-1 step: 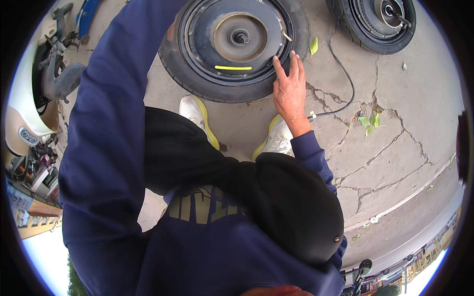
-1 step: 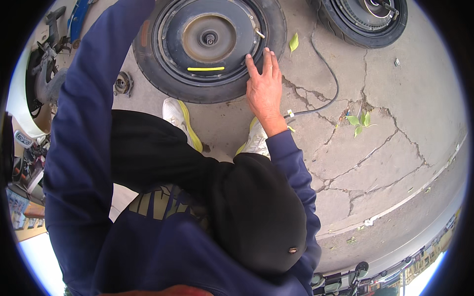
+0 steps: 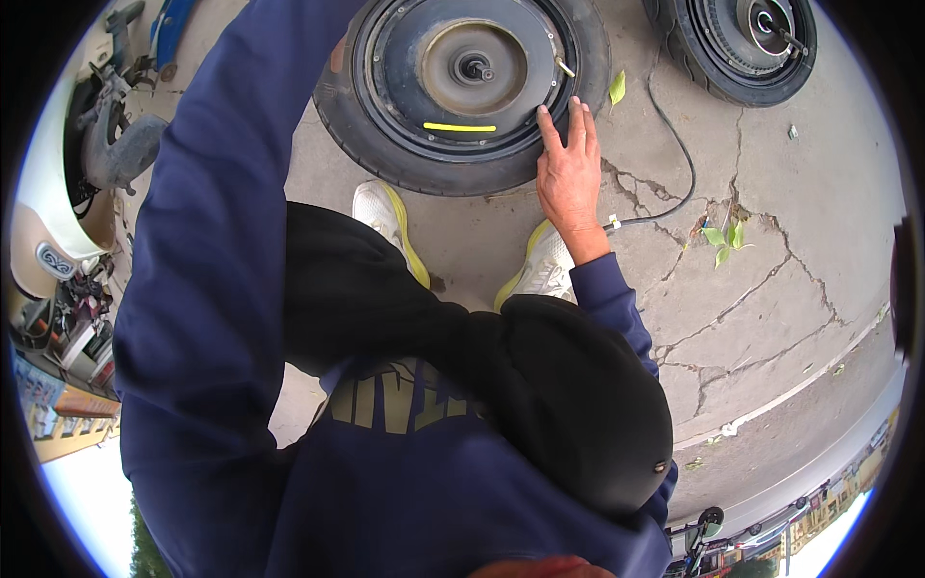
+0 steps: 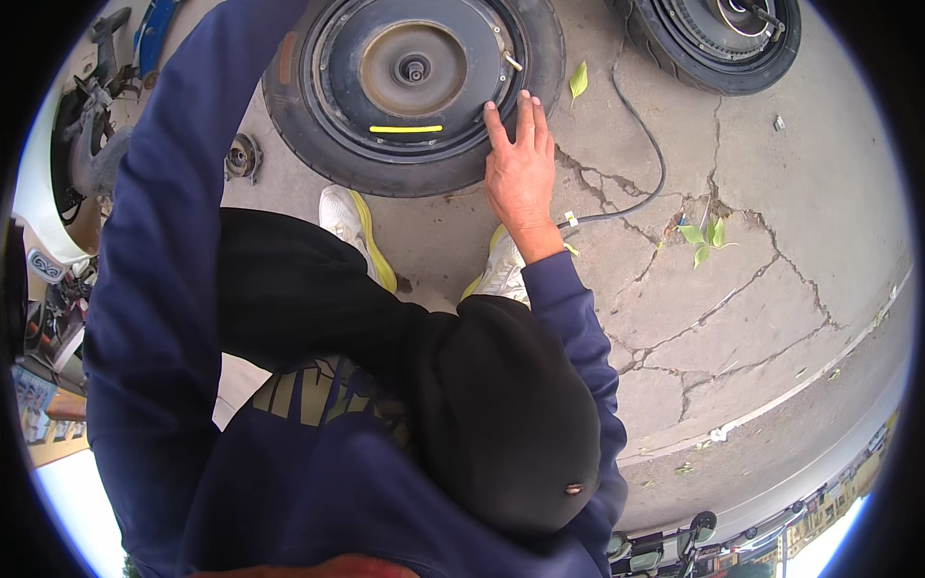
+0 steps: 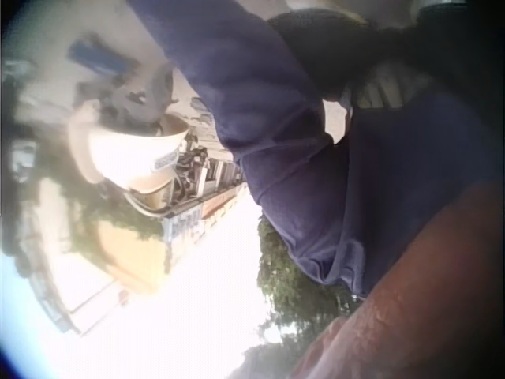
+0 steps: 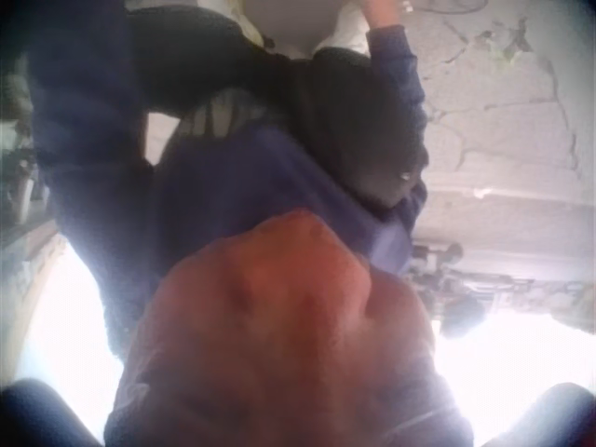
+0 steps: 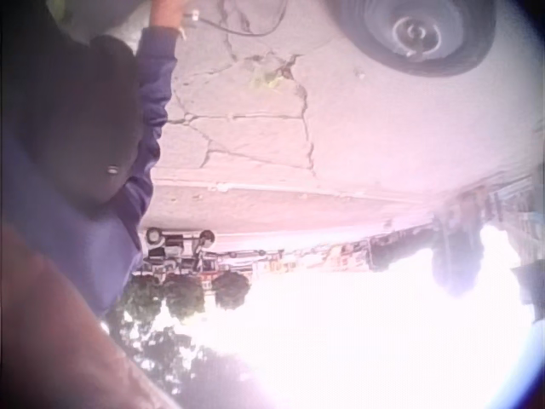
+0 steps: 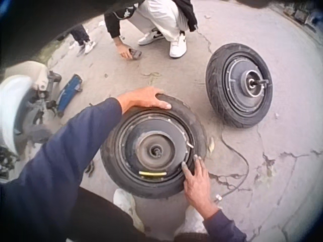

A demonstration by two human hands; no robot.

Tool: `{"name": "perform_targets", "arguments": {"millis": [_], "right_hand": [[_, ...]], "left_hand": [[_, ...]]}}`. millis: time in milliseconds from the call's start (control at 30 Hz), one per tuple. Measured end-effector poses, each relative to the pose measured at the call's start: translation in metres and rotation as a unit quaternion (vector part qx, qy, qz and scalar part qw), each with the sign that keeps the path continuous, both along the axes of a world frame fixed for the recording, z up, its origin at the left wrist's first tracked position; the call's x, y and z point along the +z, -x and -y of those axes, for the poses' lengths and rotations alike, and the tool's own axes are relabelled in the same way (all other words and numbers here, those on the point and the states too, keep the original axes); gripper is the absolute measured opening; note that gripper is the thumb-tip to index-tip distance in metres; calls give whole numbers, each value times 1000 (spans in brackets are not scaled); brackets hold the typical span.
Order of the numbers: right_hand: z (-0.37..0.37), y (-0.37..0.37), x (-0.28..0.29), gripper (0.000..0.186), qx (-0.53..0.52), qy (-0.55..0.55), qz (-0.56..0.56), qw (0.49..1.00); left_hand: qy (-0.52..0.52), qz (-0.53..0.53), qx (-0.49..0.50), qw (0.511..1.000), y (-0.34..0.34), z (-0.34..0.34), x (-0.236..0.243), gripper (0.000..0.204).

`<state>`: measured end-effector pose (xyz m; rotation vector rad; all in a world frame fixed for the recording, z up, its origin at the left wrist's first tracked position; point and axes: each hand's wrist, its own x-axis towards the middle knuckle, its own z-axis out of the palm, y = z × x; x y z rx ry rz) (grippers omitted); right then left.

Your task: The person handles two motorcycle wheels, comparing their hubs and placing them on the ground. They retrieve bricks and a power drill, then sit on the ground to work on one wheel hub, using the drill to tighten or adjust components.

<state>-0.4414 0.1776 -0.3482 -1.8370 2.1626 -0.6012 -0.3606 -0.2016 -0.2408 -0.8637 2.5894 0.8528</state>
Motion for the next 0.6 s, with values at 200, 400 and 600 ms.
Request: {"name": "perform_targets", "arguments": {"millis": [200, 400, 600], "right_hand": [[-12, -28, 19, 55, 117, 63, -7, 991], [-2, -52, 28, 56, 210, 46, -10, 977], [30, -76, 32, 57, 234, 31, -2, 972]], "left_hand": [[61, 27, -11, 998, 4, 7, -10, 104], [91, 6, -14, 996, 1, 11, -16, 104], [68, 33, -31, 997, 9, 7, -4, 101]]}}
